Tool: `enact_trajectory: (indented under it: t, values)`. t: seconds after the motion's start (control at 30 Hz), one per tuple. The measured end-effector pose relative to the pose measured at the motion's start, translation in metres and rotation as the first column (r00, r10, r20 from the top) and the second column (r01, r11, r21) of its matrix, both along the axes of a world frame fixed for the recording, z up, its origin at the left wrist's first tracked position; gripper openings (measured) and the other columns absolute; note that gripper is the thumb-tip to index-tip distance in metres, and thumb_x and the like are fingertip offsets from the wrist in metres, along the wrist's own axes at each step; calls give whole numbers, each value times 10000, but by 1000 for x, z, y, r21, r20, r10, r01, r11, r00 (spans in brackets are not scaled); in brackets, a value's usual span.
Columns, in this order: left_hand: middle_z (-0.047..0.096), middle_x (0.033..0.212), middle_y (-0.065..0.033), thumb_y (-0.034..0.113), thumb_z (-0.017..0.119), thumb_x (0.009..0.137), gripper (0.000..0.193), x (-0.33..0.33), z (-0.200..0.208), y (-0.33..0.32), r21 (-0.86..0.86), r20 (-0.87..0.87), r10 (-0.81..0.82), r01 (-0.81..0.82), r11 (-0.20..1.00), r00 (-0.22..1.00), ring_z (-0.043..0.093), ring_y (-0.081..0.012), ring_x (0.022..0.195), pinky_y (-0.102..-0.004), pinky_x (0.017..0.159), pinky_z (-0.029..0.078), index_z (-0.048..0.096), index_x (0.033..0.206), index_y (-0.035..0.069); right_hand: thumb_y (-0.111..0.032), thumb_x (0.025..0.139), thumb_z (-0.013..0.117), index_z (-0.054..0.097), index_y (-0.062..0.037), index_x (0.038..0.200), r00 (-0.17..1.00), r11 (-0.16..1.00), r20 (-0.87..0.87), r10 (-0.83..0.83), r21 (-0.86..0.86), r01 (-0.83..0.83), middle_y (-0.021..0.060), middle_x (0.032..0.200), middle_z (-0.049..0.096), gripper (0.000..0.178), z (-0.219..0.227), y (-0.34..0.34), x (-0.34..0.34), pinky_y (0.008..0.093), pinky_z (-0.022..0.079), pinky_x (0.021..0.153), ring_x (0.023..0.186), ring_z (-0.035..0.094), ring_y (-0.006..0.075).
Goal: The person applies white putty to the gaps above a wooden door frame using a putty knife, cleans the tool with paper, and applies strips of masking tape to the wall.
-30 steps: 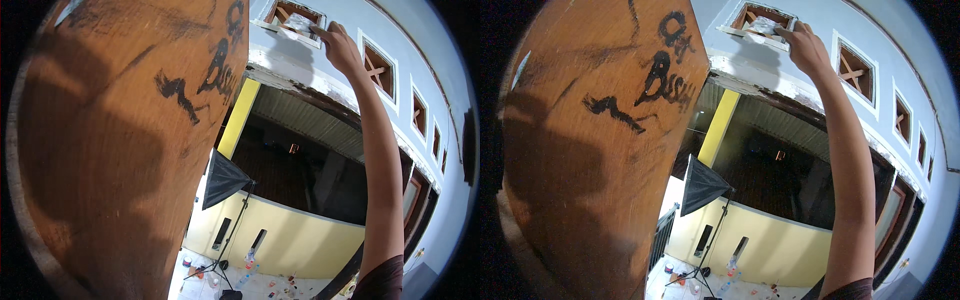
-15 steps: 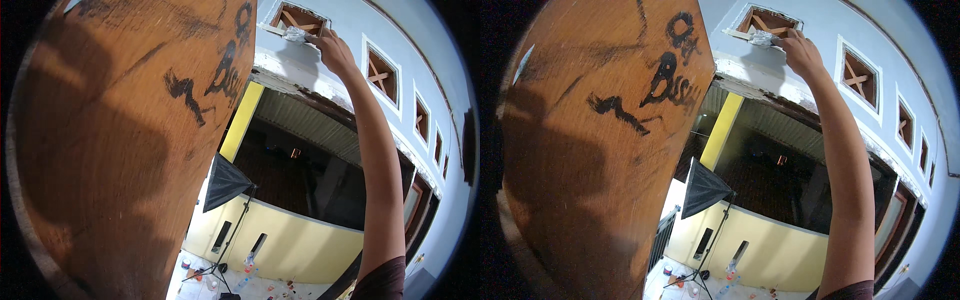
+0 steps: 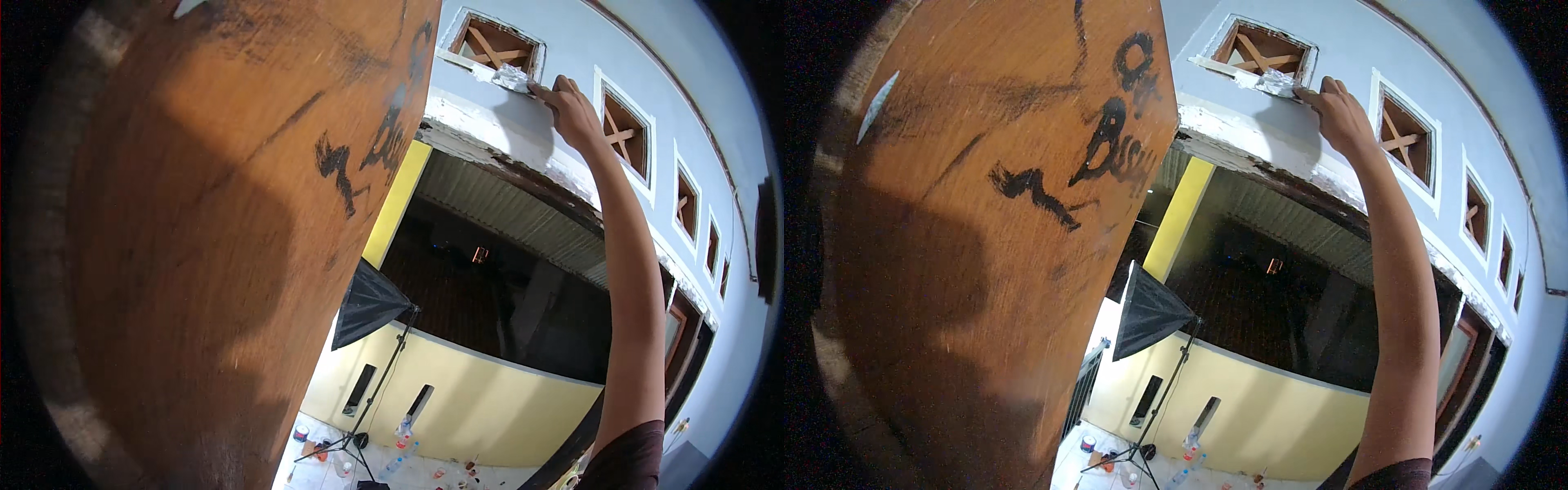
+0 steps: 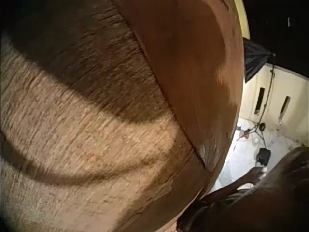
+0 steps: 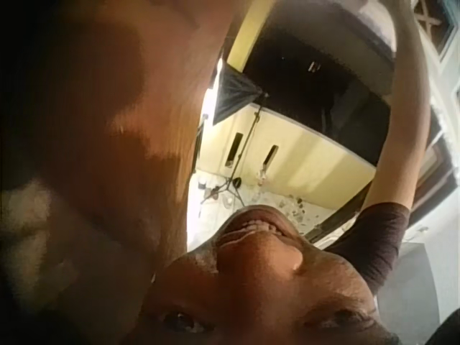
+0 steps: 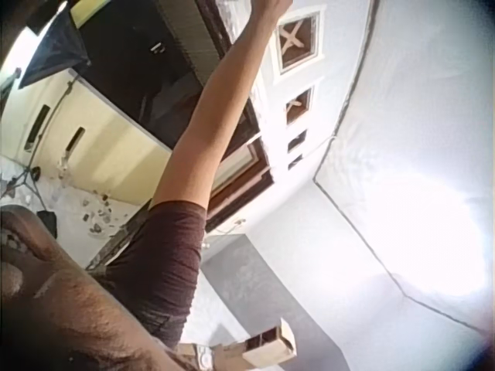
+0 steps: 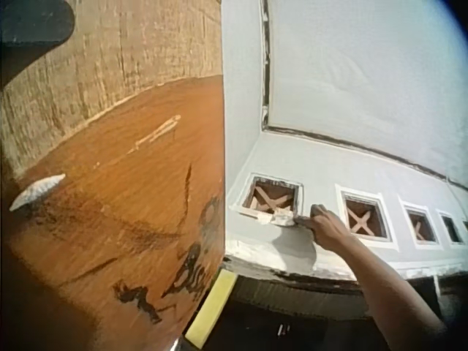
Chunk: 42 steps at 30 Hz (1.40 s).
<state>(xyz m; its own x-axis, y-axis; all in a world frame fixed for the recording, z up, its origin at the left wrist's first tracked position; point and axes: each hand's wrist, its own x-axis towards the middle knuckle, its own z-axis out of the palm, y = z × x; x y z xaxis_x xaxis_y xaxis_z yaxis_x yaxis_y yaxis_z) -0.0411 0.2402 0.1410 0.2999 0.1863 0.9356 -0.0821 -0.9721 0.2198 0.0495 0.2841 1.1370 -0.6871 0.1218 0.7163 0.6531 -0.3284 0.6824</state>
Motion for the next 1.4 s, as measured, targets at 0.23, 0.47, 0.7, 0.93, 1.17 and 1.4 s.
enact_trajectory:
  t: [0.23, 0.47, 0.7, 0.93, 1.17, 1.4]
  values:
    - [630, 1240, -218, 227, 777, 827, 569, -12, 6, -7, -541, -169, -148, 34, 840, 974, 621, -435, 1063, -484, 852, 520, 605, 1333, 31, 18, 924, 591, 728, -257, 1292, 999, 997, 51, 8, 75, -11, 116, 1018, 618, 480, 12, -22, -29, 431, 535, 866, 1015, 608, 292]
    - [645, 1210, -212, 241, 744, 859, 523, -14, 11, -4, -605, -192, -193, 39, 795, 962, 632, -414, 1034, -476, 841, 522, 614, 1321, 33, 14, 940, 609, 707, -241, 1332, 984, 988, 95, 149, 30, -152, 112, 1007, 585, 479, 3, 13, -44, 449, 492, 857, 1012, 588, 303]
    - [661, 1180, -206, 254, 711, 890, 480, -17, 18, -5, -629, -206, -202, 29, 777, 957, 642, -392, 1005, -468, 831, 524, 622, 1309, 36, 34, 921, 570, 703, -266, 1337, 996, 998, -57, 65, -16, -66, 114, 1066, 599, 531, 1, 4, -11, 438, 518, 923, 1081, 590, 293]
    - [677, 1150, -200, 268, 678, 922, 442, -19, 19, -10, -674, -216, -221, 18, 738, 951, 653, -371, 976, -459, 820, 526, 630, 1297, 39, -8, 935, 631, 721, -269, 1312, 1000, 1000, -25, 18, 20, -18, 113, 1017, 596, 467, 9, -25, -2, 433, 513, 858, 1012, 601, 285]
    - [693, 1120, -194, 282, 645, 954, 409, -17, 25, -6, -687, -227, -237, 17, 726, 944, 663, -350, 948, -451, 809, 528, 638, 1285, 42, 26, 934, 553, 715, -222, 1315, 979, 979, 42, 201, 16, -202, 141, 1118, 630, 483, 5, -7, -30, 462, 512, 947, 1119, 604, 331]
    - [708, 1090, -188, 296, 612, 985, 383, -17, 24, -8, -707, -232, -241, 7, 707, 942, 674, -328, 919, -442, 799, 530, 647, 1273, 45, -23, 965, 576, 698, -230, 1336, 986, 985, 35, 161, 54, -163, 131, 1025, 589, 442, 0, 13, -42, 447, 502, 877, 1062, 588, 308]
